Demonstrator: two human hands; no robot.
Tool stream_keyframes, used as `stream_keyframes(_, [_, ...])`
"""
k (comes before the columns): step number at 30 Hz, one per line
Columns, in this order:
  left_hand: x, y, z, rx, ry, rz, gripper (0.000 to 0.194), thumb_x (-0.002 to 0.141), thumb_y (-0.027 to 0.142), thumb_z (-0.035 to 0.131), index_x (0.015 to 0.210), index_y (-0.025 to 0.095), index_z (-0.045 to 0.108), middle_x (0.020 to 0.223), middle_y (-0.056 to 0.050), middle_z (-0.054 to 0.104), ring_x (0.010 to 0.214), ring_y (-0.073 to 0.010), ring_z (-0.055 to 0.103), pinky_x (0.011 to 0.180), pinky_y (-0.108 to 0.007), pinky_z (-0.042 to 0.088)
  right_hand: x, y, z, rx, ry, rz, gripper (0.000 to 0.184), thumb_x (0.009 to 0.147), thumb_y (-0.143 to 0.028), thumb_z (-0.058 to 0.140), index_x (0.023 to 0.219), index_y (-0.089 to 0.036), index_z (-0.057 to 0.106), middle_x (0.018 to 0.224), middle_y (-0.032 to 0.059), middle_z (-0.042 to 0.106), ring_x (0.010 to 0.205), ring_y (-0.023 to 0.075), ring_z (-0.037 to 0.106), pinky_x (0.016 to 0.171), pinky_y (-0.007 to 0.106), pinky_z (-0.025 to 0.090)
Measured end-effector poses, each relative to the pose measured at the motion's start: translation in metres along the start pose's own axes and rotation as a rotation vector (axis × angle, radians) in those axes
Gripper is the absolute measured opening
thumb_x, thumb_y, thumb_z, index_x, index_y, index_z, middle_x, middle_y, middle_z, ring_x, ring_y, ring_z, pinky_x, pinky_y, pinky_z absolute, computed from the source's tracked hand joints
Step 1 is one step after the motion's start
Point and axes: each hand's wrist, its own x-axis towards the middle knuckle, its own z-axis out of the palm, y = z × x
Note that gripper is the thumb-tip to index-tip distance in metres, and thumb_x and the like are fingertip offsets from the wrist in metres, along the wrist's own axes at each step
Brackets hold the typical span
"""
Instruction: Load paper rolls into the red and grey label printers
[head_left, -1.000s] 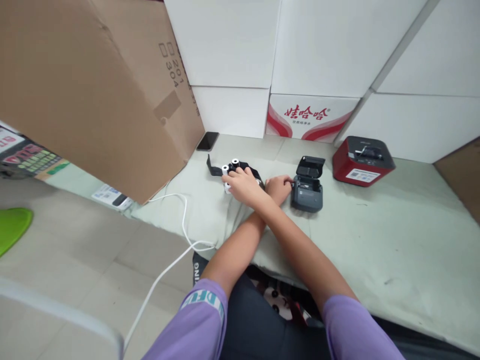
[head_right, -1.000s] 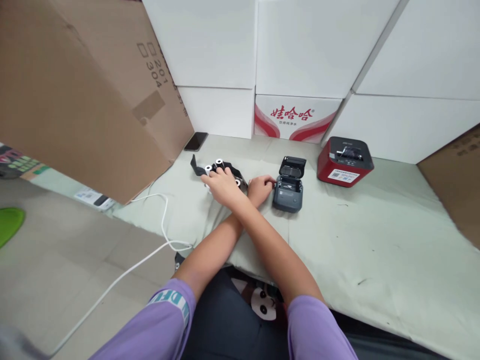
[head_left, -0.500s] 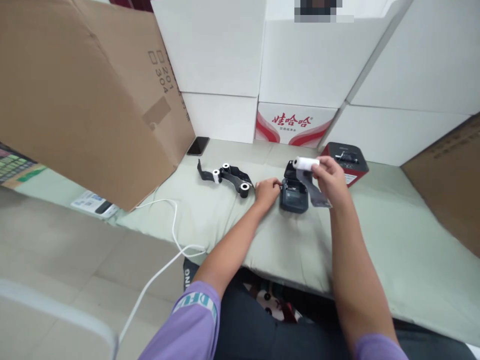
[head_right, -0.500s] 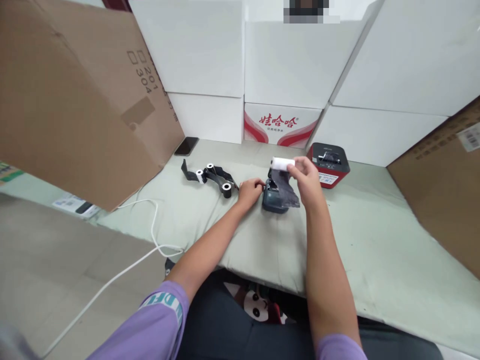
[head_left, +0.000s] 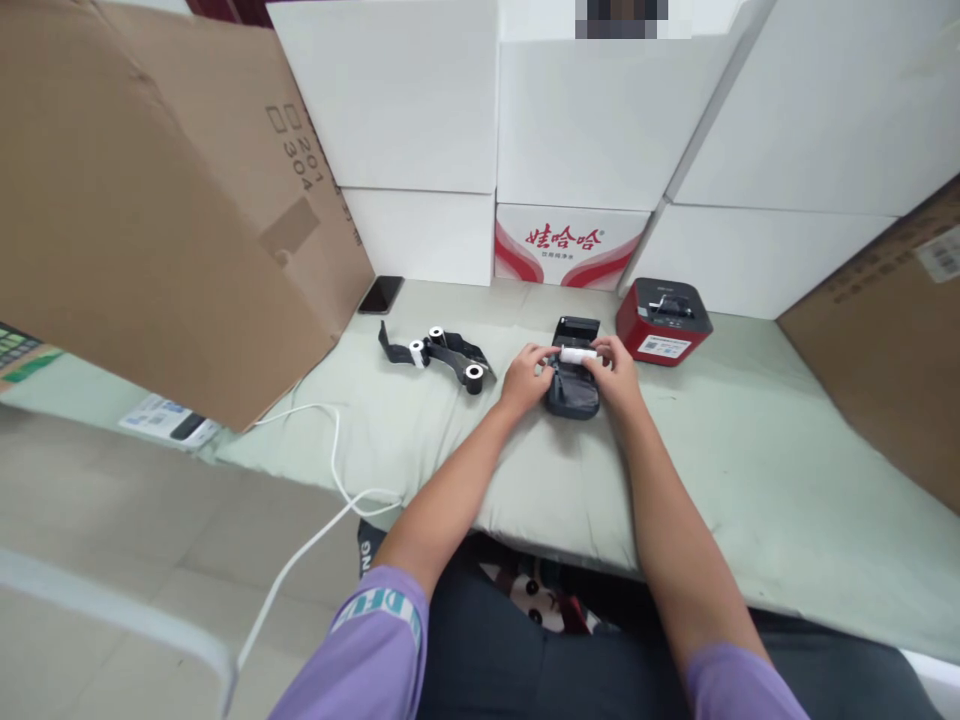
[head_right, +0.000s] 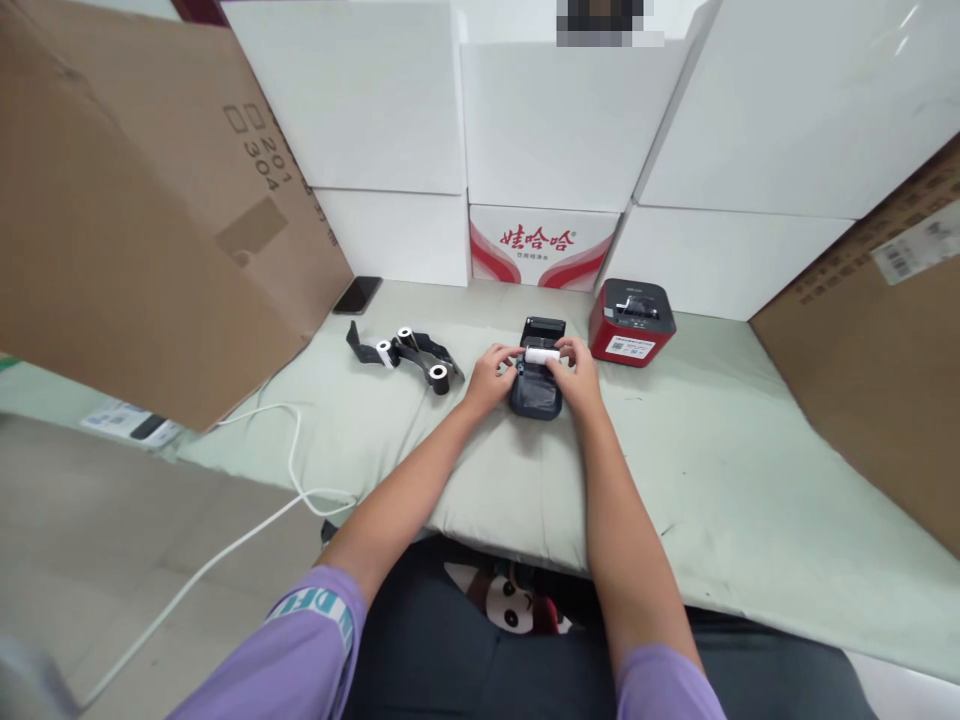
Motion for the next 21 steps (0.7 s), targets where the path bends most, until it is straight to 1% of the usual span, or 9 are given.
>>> stream_keyframes(2, [0.001,-0.002,0.001,-0.003,-0.002,-0.003,0.038,0.081,0.005,0.054,0.110,0.021,0.074,0.108,-0.005,0.067,0.093,-0.0159,0.064,0.086,-0.026,0.053,-0.001,0.000,0.000,-0.086,-0.005,-0.031,0.029,0.070,-0.035,0.064,0.098,-0.026,0.066,0.084,0.0022,0.064,0.082,0.0233,0.052,0.079,0.038,0.042])
stream_keyframes(4, [0.002,-0.004,0.002,-0.006,-0.004,-0.020,0.036,0.082,0.005,0.054,0.107,0.020,0.075,0.109,-0.006,0.067,0.097,-0.0163,0.064,0.089,-0.027,0.052,-0.003,0.000,0.000,-0.134,-0.026,-0.045,0.028,0.071,-0.036,0.063,0.096,-0.025,0.069,0.084,0.0039,0.065,0.085,0.0252,0.053,0.081,0.039,0.043])
stream_keyframes(8, [0.002,-0.007,0.003,-0.005,-0.019,-0.027,0.035,0.084,0.005,0.052,0.106,0.019,0.075,0.111,-0.006,0.066,0.103,-0.0168,0.063,0.094,-0.028,0.052,-0.003,0.001,0.000,-0.143,-0.054,-0.054,0.026,0.072,-0.037,0.062,0.093,-0.024,0.071,0.085,0.0047,0.066,0.084,0.0256,0.053,0.082,0.040,0.044])
stream_keyframes(11, [0.001,-0.006,0.002,0.019,-0.026,-0.011,0.035,0.086,0.006,0.050,0.108,0.019,0.074,0.113,-0.007,0.065,0.107,-0.0176,0.063,0.098,-0.029,0.051,-0.003,0.003,0.000,-0.130,-0.070,-0.053,0.027,0.073,-0.036,0.063,0.095,-0.024,0.071,0.087,0.0053,0.066,0.083,0.0255,0.052,0.082,0.041,0.045])
stream_keyframes(13, [0.000,-0.003,0.001,0.051,-0.032,-0.007,0.037,0.086,0.007,0.049,0.110,0.020,0.074,0.114,-0.007,0.064,0.110,-0.0181,0.062,0.100,-0.029,0.050,-0.003,0.004,0.000,-0.125,-0.078,-0.066,0.024,0.072,-0.034,0.064,0.093,-0.024,0.071,0.090,0.0060,0.066,0.085,0.0261,0.053,0.085,0.043,0.045])
stream_keyframes(15, [-0.001,-0.001,0.000,0.082,-0.036,-0.007,0.038,0.086,0.007,0.048,0.112,0.021,0.073,0.116,-0.007,0.063,0.112,-0.0184,0.061,0.102,-0.030,0.049,-0.003,0.006,0.001,-0.127,-0.077,-0.082,0.020,0.072,-0.033,0.064,0.089,-0.025,0.071,0.094,0.0066,0.063,0.091,0.0272,0.053,0.091,0.045,0.045])
stream_keyframes(17, [-0.002,0.000,-0.001,0.097,-0.039,-0.004,0.040,0.086,0.006,0.047,0.113,0.021,0.072,0.117,-0.007,0.062,0.112,-0.0187,0.061,0.103,-0.030,0.049,-0.004,0.008,0.003,-0.137,-0.058,-0.068,0.019,0.071,-0.032,0.065,0.088,-0.025,0.071,0.097,0.0071,0.058,0.097,0.0286,0.052,0.098,0.049,0.044])
stream_keyframes(21, [-0.003,0.000,0.000,0.101,-0.049,0.009,0.046,0.085,0.006,0.047,0.121,0.020,0.070,0.121,-0.008,0.061,0.113,-0.0195,0.060,0.102,-0.031,0.050,-0.004,0.014,0.005,-0.171,-0.016,0.045,0.021,0.066,-0.032,0.072,0.086,-0.024,0.074,0.100,0.0075,0.048,0.110,0.0320,0.050,0.107,0.053,0.040])
